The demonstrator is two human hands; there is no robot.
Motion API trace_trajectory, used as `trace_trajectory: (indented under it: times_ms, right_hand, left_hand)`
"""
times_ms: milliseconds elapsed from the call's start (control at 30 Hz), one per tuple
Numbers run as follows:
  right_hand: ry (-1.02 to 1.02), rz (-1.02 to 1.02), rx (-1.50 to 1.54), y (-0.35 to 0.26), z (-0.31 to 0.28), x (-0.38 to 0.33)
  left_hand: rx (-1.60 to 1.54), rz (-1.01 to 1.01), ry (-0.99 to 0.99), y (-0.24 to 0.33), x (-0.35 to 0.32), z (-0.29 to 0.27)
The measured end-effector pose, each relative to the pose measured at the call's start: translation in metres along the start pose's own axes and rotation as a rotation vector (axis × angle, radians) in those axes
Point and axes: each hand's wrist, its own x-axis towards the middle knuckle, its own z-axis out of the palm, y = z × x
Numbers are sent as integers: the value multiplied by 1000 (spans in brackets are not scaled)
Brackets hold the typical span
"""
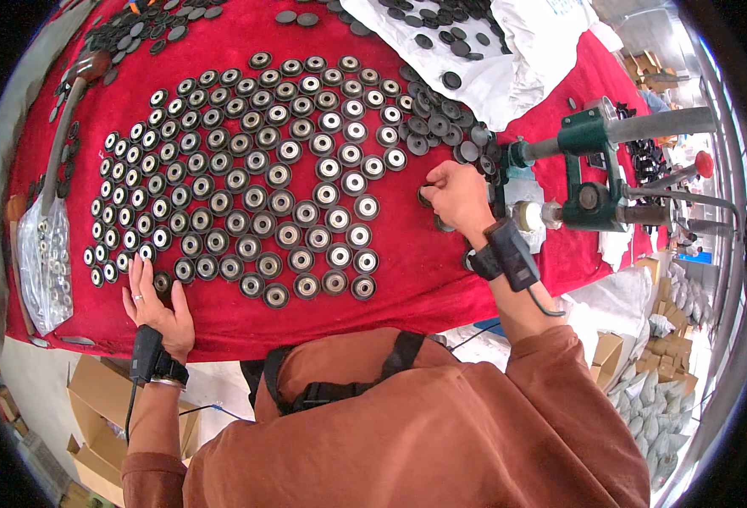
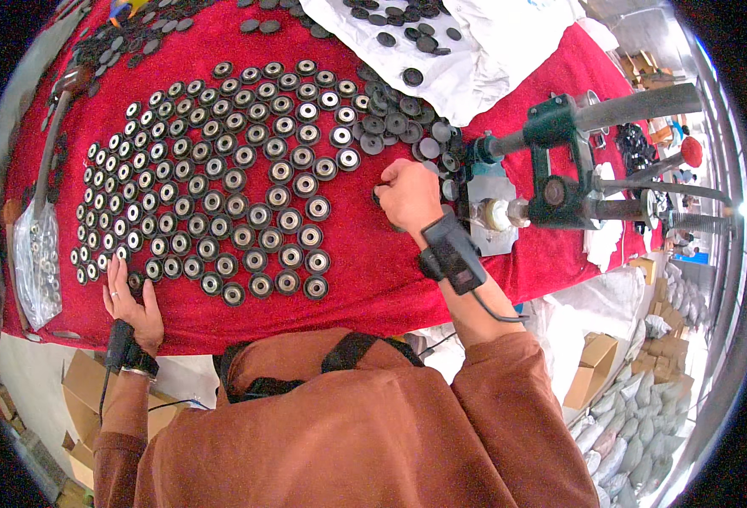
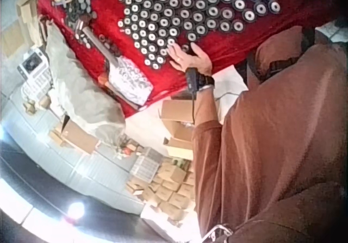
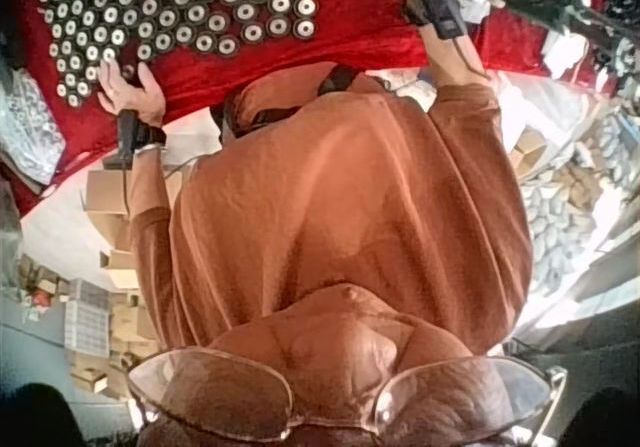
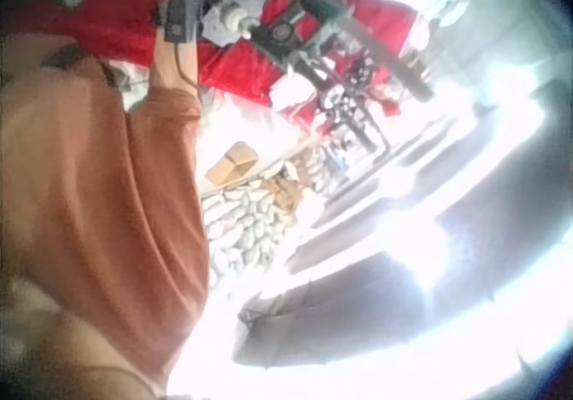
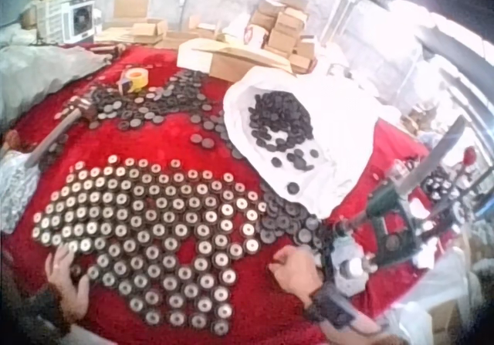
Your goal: The person is assembling small circular metal components with rubber gaskets or inserts and then tapping them with a mallet.
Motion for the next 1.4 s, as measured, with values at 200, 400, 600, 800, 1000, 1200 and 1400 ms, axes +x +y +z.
trace_trajectory:
  times_ms: [200,400,600,800,1000,1200,1400]
  right_hand:
    - [51,-221,-170,-1,-3,-12]
    - [-60,-264,-274,-6,-13,-11]
    - [20,-209,97,-14,1,2]
    - [336,-656,-70,-21,31,14]
    - [394,-879,-274,-7,40,5]
    - [376,-863,-167,6,47,6]
    - [191,-890,-352,-8,31,7]
  left_hand:
    - [10,-7,-2,0,0,0]
    - [2,-2,8,0,0,0]
    - [14,2,9,-1,-1,1]
    - [0,-4,7,-1,1,1]
    - [-4,-6,18,-1,-1,2]
    - [-4,7,10,-5,-1,4]
    - [1,-12,-4,-2,2,4]
